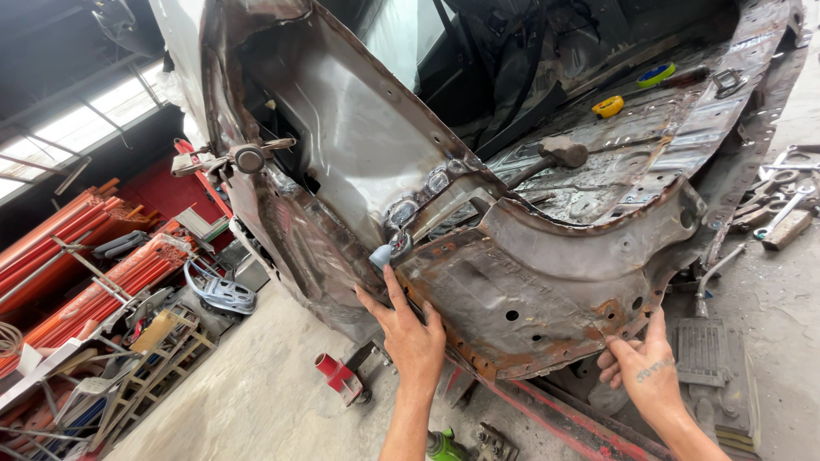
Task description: The person hammers a metal car panel on the floor to shape it, then repeatedly fits it to the car's front frame to check alignment. They use a ball-peen hammer and a smaller hammer to adjust the panel's curvature and edges.
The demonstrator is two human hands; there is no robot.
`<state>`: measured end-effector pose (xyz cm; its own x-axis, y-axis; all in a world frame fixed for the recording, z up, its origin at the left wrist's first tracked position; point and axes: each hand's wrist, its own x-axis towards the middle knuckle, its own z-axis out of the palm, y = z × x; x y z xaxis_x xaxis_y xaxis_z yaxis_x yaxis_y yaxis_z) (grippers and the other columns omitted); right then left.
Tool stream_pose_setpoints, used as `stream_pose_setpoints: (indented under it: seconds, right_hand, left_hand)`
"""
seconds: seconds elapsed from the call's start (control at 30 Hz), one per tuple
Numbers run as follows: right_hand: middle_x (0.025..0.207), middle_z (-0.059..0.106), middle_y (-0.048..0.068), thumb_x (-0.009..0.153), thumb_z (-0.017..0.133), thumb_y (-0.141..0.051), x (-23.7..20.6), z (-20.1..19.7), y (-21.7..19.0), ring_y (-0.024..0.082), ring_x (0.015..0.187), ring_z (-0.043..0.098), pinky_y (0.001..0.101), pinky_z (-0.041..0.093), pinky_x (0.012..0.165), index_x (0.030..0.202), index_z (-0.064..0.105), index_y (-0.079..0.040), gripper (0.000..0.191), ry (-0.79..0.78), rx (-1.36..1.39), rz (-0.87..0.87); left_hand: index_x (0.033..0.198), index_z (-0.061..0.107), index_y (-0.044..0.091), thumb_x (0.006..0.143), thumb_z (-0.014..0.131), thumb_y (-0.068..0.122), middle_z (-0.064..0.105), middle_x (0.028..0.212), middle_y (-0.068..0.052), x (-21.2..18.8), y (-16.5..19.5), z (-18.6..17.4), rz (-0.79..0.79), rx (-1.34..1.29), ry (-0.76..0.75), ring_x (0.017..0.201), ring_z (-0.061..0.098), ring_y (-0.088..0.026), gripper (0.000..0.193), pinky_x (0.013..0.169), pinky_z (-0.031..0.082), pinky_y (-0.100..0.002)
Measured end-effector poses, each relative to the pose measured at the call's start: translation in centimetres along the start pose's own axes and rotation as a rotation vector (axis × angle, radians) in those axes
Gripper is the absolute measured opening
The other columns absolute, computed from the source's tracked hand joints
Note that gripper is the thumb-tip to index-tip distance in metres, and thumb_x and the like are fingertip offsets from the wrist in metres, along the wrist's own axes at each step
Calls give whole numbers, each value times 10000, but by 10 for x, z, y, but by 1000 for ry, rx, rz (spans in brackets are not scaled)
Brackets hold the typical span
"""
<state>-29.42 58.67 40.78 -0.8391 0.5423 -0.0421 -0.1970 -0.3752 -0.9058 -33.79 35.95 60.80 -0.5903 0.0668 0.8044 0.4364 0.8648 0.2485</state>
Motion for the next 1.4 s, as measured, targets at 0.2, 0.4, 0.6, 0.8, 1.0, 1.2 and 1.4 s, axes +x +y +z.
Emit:
stream_pose_setpoints:
  seconds: [0.2, 0.4, 0.6, 0.8, 1.0, 1.2, 1.4]
  right_hand:
    - [719, 653, 204, 953, 582, -54, 5, -1, 9, 255, 486, 604, 368, 451, 417, 1566, 269, -116, 691, 1, 17, -16]
    - [747, 671, 223, 945, 579, -43, 14, -6, 24, 263, 516, 620, 361, 474, 442, 1613, 279, -117, 736, 7, 58, -54]
    - [810, 686, 204, 959, 586, -28, 26, -14, 38, 241, 587, 639, 352, 501, 495, 1566, 464, -66, 621, 48, 108, -65]
    - [820, 679, 184, 967, 585, -21, 31, -14, 43, 227, 613, 636, 349, 504, 508, 1585, 469, -71, 631, 47, 116, -70]
    - [806, 674, 193, 981, 558, -19, 27, -13, 39, 239, 598, 635, 360, 505, 499, 1582, 412, -71, 620, 32, 74, -64]
    - [795, 672, 197, 982, 550, -33, 29, -15, 35, 239, 582, 624, 358, 489, 489, 1545, 426, -62, 577, 0, 36, -62]
    - [769, 665, 191, 958, 553, -46, 28, -13, 35, 244, 556, 622, 360, 485, 461, 1600, 328, -114, 684, -25, 56, -71]
  left_hand:
    - [1615, 175, 224, 850, 677, 125, -5, 1622, -404, 0, -2, 1, 17, 2, 3, 1256, 498, -590, 921, 870, 556, -525]
    - [1613, 184, 226, 844, 686, 122, 6, 1628, -389, 1, -3, 1, 14, 4, 12, 1265, 497, -582, 924, 858, 562, -516]
    - [1607, 216, 219, 827, 692, 118, 12, 1636, -381, 0, -3, -1, 47, -11, 50, 1285, 494, -571, 920, 839, 571, -501]
    - [1610, 177, 200, 825, 691, 107, -4, 1642, -369, 0, -2, -3, 29, -52, 42, 1316, 458, -576, 943, 807, 583, -484]
    - [1610, 181, 201, 826, 693, 111, -6, 1642, -367, -1, -3, -3, 28, -49, 37, 1315, 460, -570, 940, 793, 586, -481]
    - [1601, 232, 210, 819, 698, 110, -4, 1636, -368, 1, -4, -2, 50, -24, 50, 1326, 452, -569, 916, 799, 588, -477]
    - [1603, 217, 213, 820, 703, 115, -7, 1640, -365, 1, -4, -2, 41, -23, 42, 1326, 452, -562, 926, 812, 581, -481]
